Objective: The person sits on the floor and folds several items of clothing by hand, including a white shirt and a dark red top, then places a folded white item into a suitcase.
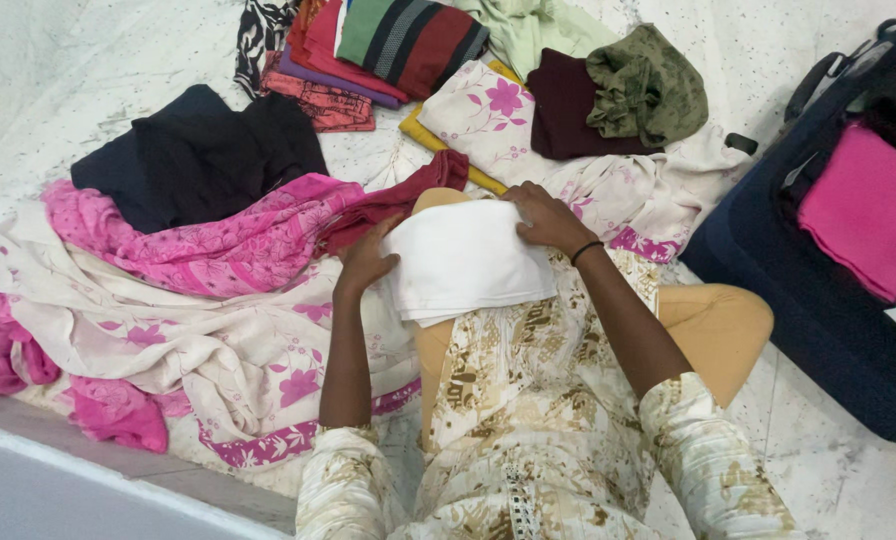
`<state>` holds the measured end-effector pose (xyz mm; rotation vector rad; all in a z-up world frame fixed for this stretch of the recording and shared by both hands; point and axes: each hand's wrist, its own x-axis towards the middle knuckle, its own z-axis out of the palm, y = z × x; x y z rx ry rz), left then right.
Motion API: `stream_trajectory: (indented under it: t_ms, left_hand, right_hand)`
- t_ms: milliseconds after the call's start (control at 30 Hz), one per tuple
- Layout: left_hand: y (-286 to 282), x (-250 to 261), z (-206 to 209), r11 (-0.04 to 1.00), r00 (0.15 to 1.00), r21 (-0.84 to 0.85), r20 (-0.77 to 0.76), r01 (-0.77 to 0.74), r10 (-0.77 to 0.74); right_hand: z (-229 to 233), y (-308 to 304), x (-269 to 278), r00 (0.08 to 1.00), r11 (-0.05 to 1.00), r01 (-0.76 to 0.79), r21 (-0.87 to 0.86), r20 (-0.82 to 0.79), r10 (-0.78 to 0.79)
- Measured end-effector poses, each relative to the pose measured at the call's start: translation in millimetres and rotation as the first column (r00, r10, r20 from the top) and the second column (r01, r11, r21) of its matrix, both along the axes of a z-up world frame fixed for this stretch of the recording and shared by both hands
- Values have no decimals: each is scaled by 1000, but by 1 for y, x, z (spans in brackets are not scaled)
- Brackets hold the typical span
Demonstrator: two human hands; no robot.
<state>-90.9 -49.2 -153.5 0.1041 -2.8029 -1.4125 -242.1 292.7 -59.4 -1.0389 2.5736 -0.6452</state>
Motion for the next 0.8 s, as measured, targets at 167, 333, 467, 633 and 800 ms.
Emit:
stream_trajectory:
  t_ms: [167,333,467,633,800]
  left_hand:
    - [-11,-1,55,1000,993,15,119,-4,2]
    - [-13,5,123,910,987,-412,133,-32,95]
    - [-12,8,173,983,979,-178,-202,-39,2]
    - [-2,31,236,995,910,-27,-408,-96,77]
    - [9,75,205,977,931,-151,-311,150,-191]
  right_hand:
    - [2,2,-12,995,997,-67,37,-77,70]
    - [21,2,-16,993,984,-101,-148,46,109]
    - [74,5,-17,986,919,-60,-391,122,116]
    - [135,21,9,970,887,-48,-460,-234,-69]
    - [108,40,74,886,943,-123,-309,-462,-36]
